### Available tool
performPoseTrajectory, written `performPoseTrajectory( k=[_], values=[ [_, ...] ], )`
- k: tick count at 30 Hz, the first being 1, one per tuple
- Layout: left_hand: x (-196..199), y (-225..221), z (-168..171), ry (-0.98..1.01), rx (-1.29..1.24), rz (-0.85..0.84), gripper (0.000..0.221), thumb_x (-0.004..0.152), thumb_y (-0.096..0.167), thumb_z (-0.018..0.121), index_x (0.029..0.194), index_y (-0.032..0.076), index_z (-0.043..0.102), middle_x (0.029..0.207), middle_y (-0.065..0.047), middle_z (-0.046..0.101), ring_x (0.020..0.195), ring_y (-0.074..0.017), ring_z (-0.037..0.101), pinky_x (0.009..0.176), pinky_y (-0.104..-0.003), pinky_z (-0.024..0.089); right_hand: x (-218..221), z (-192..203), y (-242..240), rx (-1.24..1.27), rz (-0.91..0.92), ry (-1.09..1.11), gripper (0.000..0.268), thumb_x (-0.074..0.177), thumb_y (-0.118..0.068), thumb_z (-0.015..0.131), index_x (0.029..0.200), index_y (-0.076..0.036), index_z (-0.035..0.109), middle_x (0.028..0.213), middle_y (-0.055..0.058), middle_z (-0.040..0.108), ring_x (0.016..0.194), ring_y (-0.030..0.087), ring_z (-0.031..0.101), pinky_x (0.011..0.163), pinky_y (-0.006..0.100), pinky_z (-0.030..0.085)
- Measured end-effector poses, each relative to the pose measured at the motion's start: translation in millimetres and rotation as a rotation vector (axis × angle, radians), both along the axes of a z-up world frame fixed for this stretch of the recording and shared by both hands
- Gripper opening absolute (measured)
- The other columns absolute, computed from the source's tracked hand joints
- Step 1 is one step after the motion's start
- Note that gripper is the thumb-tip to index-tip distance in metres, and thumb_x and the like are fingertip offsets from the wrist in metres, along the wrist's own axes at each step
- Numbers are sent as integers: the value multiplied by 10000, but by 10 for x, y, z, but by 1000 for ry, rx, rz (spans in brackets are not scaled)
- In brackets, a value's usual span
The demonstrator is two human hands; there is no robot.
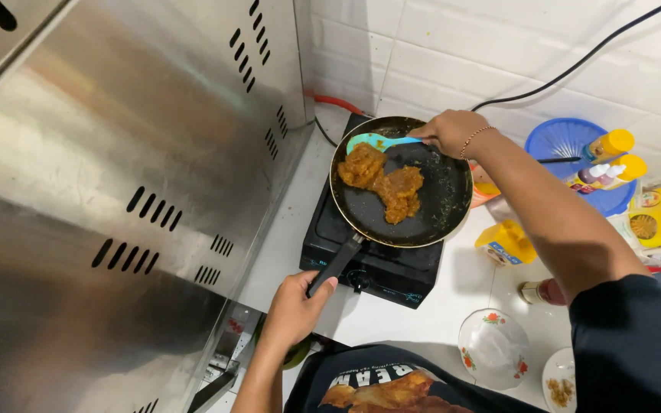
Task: Stirring and frying a thick food mixture in a pan, then moving to a sink area to handle bowls and clean.
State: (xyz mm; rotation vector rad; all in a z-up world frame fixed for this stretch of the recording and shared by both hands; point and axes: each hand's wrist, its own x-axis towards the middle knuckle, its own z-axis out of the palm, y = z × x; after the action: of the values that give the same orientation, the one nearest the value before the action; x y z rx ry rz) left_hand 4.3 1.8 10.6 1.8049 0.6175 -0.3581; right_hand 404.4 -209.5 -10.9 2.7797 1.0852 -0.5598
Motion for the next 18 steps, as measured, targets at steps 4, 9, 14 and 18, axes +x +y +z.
performPoseTrajectory(
  k=[4,9,14,18],
  values=[
    [-6,-16,-32,-19,-1,10,274,986,359,636,1004,164,827,577,77,423,499,-81,299,495,-291,245,122,-114,-90,17,223,-71,550,1014,-177,498,1429,-531,573,1218,-52,721,1045,311,681,679,467,515],
    [-33,-29,-106,-37,24,13,306,974,389,631,1048,161,821,599,73,472,499,-81,328,488,-299,269,-273,169,-378,74,663,-291,734,805,50,608,1360,-425,668,818,11,571,791,295,595,608,458,473],
    [-37,-32,-106,-52,25,13,293,979,387,632,1032,162,812,577,72,487,487,-79,348,480,-295,271,-591,652,-818,-135,570,-391,534,898,-214,663,1351,-495,619,923,-28,632,858,284,635,648,444,489],
    [-43,-46,-20,-29,29,16,308,983,411,620,987,162,800,556,69,481,470,-81,336,490,-302,279,-819,1020,-1057,-303,-7,-284,669,945,-126,441,1478,-524,507,1094,-36,722,1033,311,732,674,473,572]
  ],
)
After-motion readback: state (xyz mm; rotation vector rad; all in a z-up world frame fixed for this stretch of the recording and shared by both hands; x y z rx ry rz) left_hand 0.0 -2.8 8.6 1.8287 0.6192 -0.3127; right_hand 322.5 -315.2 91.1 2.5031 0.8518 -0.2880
